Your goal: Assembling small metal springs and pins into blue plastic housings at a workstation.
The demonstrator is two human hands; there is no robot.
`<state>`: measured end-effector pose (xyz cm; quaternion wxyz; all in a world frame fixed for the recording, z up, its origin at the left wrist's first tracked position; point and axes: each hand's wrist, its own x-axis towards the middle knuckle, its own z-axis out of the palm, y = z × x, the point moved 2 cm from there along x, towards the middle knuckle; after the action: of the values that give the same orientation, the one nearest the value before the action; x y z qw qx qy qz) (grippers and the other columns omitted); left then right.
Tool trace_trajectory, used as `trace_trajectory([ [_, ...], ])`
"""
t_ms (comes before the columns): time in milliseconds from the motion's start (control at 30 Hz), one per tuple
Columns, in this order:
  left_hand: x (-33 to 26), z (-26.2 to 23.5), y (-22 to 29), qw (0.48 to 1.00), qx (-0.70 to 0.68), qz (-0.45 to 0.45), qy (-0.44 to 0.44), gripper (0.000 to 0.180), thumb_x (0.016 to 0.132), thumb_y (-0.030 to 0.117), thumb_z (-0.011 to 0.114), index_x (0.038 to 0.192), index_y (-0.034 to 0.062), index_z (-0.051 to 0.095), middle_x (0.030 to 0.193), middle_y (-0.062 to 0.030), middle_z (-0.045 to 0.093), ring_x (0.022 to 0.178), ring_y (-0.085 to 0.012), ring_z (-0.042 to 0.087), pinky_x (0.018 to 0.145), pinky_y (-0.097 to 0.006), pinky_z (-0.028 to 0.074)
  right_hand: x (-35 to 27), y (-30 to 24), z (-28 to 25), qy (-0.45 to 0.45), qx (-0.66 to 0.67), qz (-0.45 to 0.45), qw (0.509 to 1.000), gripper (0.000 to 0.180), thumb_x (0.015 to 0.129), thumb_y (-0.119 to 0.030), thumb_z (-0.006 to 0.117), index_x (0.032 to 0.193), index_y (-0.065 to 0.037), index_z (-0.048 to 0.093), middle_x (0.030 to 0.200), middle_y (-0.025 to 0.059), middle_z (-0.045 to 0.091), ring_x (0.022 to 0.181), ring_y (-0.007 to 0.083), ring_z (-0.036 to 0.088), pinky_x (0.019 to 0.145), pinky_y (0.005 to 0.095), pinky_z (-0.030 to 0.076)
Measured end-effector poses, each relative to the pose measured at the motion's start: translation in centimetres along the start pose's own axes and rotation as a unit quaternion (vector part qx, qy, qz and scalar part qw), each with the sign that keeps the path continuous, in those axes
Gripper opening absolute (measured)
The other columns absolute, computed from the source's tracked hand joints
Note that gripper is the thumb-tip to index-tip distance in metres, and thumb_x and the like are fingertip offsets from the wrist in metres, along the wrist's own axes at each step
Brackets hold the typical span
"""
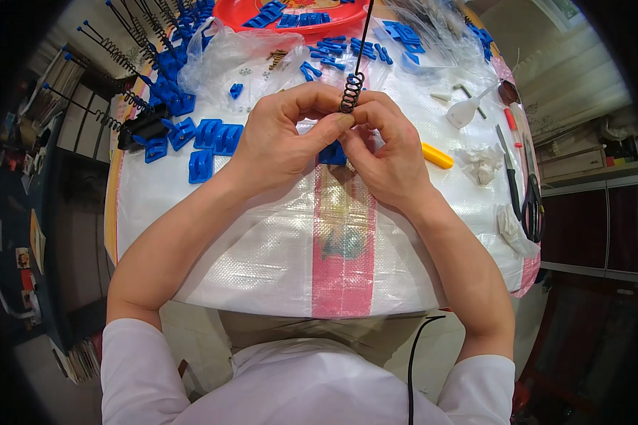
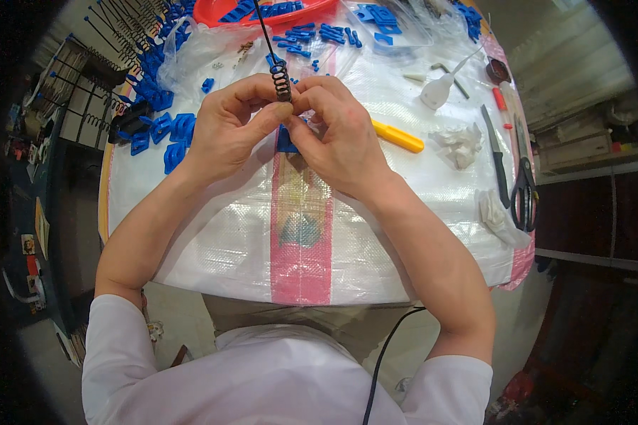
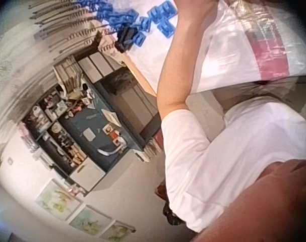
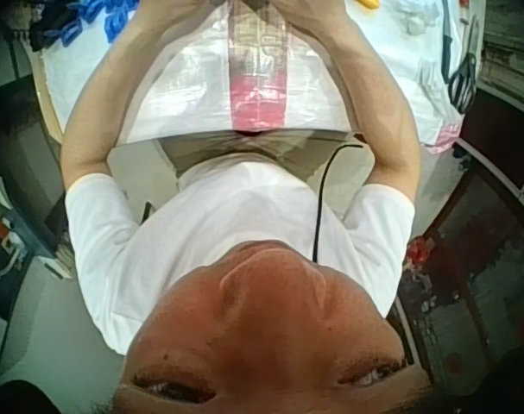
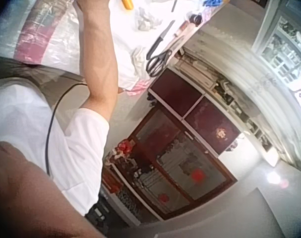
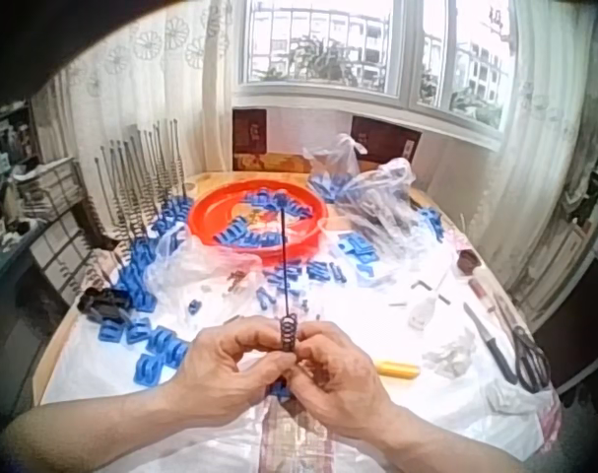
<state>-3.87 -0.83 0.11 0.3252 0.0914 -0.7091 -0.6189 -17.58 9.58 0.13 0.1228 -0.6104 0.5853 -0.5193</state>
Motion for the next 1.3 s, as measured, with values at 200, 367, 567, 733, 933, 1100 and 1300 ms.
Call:
trace_trajectory([
  [200,-0.02,-0.01,0.05,1.0,0.001,0.005,-0.001,0.018,0.094,0.009,0.068,0.109,-0.001,0.069,0.099,-0.0043,0.071,0.095,-0.0103,0.064,0.089,-0.028,0.051,-0.06,0.01,0.04,-0.002,0.003,0.003,1.0,0.015,0.087,-0.006,0.071,0.1,0.001,0.066,0.115,0.0131,0.063,0.085,0.0217,0.067,0.068,0.0305,0.055],
  [367,0.0,0.07,0.16,1.0,0.006,0.01,-0.002,0.019,0.094,0.009,0.068,0.11,-0.0009,0.069,0.1,-0.0044,0.071,0.095,-0.0105,0.064,0.089,-0.028,0.051,-0.08,0.21,0.04,0.003,-0.001,-0.004,1.0,0.016,0.087,-0.007,0.071,0.1,0.001,0.066,0.113,0.0126,0.063,0.083,0.0213,0.067,0.067,0.0304,0.054],
  [567,-0.03,-0.06,0.03,1.0,0.003,0.003,-0.003,0.02,0.094,0.009,0.068,0.111,-0.0009,0.069,0.1,-0.0045,0.071,0.096,-0.0107,0.064,0.089,-0.028,0.051,-0.06,0.14,0.05,0.0,-0.003,-0.003,1.0,0.015,0.087,-0.006,0.072,0.099,0.001,0.066,0.113,0.0126,0.063,0.082,0.021,0.066,0.067,0.0304,0.054],
  [733,-0.11,-0.03,0.32,1.0,0.002,-0.014,-0.003,0.016,0.094,0.007,0.068,0.108,-0.0008,0.069,0.103,-0.0039,0.069,0.099,-0.0119,0.064,0.093,-0.029,0.05,-0.04,0.09,0.01,0.002,-0.003,-0.01,1.0,0.014,0.087,-0.006,0.071,0.098,0.001,0.066,0.113,0.0125,0.063,0.082,0.0205,0.066,0.067,0.0302,0.054],
  [933,-0.06,-0.08,0.4,1.0,0.009,-0.014,-0.01,0.014,0.094,0.006,0.068,0.107,-0.0007,0.069,0.105,-0.0037,0.069,0.101,-0.0125,0.064,0.095,-0.03,0.049,-0.02,0.13,0.0,-0.001,-0.007,-0.011,1.0,0.015,0.087,-0.006,0.071,0.098,0.001,0.066,0.114,0.0125,0.063,0.082,0.0208,0.066,0.066,0.03,0.054],
  [1100,-0.02,-0.06,0.09,1.0,0.006,-0.005,0.002,0.019,0.094,0.009,0.068,0.11,-0.001,0.069,0.099,-0.0042,0.071,0.095,-0.0109,0.064,0.09,-0.029,0.051,-0.01,0.2,0.05,0.001,-0.005,-0.014,1.0,0.015,0.086,-0.006,0.071,0.098,0.001,0.066,0.114,0.0123,0.063,0.083,0.0208,0.066,0.066,0.03,0.053],
  [1300,0.02,-0.1,0.33,1.0,0.023,0.004,-0.004,0.018,0.094,0.009,0.068,0.109,-0.0005,0.07,0.098,-0.0039,0.071,0.093,-0.0108,0.064,0.089,-0.029,0.051,-0.04,0.17,0.09,0.001,0.002,0.001,1.0,0.014,0.086,-0.006,0.071,0.097,0.001,0.066,0.114,0.0125,0.063,0.082,0.0204,0.066,0.066,0.0301,0.052],
])
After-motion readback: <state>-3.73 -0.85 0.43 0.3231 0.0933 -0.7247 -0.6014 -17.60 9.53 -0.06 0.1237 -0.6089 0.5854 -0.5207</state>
